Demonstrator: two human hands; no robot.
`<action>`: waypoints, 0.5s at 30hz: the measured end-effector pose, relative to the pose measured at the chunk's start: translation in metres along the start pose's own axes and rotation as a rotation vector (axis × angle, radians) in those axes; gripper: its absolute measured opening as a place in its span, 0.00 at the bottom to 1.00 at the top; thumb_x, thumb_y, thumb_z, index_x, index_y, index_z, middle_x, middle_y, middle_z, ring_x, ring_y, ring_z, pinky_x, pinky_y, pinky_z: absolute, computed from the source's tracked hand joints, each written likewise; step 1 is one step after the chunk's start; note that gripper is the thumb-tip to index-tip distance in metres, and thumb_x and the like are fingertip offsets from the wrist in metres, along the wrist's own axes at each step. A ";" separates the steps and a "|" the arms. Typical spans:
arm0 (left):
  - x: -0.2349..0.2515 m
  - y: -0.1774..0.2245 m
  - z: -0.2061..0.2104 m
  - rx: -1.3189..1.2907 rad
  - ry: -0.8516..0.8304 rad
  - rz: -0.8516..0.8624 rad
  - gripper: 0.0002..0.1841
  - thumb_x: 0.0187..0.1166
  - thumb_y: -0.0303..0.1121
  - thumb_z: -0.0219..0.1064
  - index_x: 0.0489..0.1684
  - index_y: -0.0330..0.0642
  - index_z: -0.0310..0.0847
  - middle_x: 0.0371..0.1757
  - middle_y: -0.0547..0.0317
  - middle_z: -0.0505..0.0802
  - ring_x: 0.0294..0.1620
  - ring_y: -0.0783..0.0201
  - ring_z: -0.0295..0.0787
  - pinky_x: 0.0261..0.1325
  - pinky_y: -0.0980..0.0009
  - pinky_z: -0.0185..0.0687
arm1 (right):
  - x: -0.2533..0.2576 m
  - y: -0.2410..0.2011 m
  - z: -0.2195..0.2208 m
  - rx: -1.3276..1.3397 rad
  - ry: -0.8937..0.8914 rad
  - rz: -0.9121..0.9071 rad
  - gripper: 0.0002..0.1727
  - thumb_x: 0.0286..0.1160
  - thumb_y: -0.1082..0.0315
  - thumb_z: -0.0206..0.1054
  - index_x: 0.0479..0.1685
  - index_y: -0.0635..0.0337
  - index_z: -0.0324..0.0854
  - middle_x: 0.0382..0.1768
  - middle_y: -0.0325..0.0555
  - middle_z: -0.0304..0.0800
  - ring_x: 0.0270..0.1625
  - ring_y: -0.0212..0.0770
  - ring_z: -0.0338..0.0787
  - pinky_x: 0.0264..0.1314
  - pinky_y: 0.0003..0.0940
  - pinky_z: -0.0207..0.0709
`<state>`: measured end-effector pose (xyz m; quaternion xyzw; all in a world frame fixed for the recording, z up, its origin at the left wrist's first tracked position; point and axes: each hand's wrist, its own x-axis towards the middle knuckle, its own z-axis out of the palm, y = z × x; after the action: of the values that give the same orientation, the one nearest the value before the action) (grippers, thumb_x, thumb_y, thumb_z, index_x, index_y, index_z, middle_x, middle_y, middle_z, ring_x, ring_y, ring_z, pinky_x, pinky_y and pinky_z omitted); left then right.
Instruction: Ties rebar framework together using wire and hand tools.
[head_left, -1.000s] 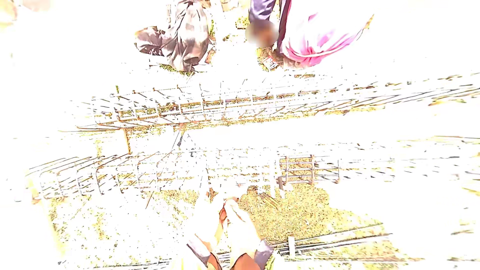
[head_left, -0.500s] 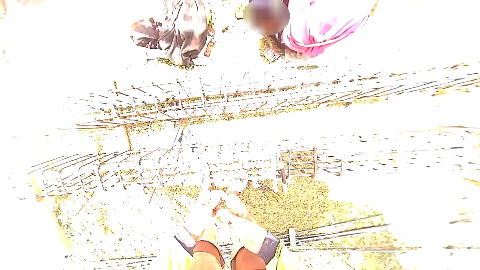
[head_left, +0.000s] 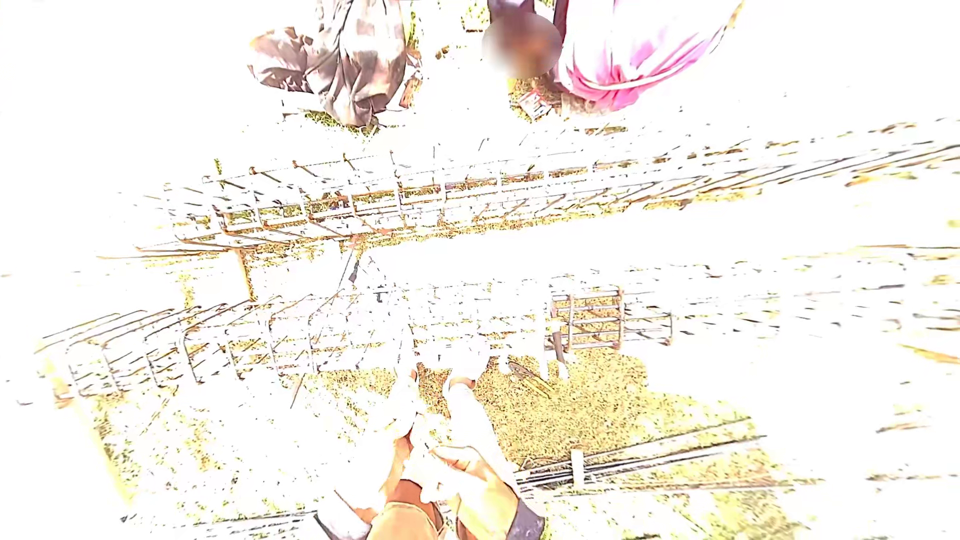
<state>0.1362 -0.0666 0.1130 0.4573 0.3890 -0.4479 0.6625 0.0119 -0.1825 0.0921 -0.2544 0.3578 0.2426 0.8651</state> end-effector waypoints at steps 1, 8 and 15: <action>-0.003 -0.003 -0.001 -0.012 -0.018 -0.008 0.13 0.89 0.25 0.44 0.38 0.40 0.76 0.24 0.62 0.84 0.26 0.71 0.84 0.34 0.76 0.85 | -0.001 0.002 0.000 0.073 -0.026 0.023 0.10 0.84 0.69 0.65 0.47 0.61 0.91 0.38 0.43 0.95 0.38 0.31 0.90 0.46 0.30 0.86; 0.002 -0.029 -0.030 0.157 -0.210 -0.084 0.09 0.86 0.32 0.61 0.38 0.40 0.86 0.27 0.58 0.90 0.27 0.67 0.86 0.35 0.69 0.87 | -0.005 0.017 -0.018 0.493 -0.190 0.257 0.15 0.84 0.55 0.65 0.48 0.57 0.90 0.36 0.43 0.91 0.37 0.37 0.90 0.47 0.37 0.88; 0.019 -0.040 -0.035 0.686 0.051 0.009 0.10 0.87 0.29 0.60 0.46 0.34 0.87 0.37 0.60 0.93 0.40 0.71 0.90 0.51 0.70 0.88 | -0.001 0.032 -0.012 -0.257 0.276 -0.011 0.15 0.89 0.68 0.57 0.52 0.67 0.89 0.31 0.42 0.91 0.31 0.34 0.89 0.41 0.30 0.87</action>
<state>0.1004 -0.0453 0.0752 0.6662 0.2305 -0.5382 0.4621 -0.0138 -0.1664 0.0767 -0.3955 0.4379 0.2444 0.7695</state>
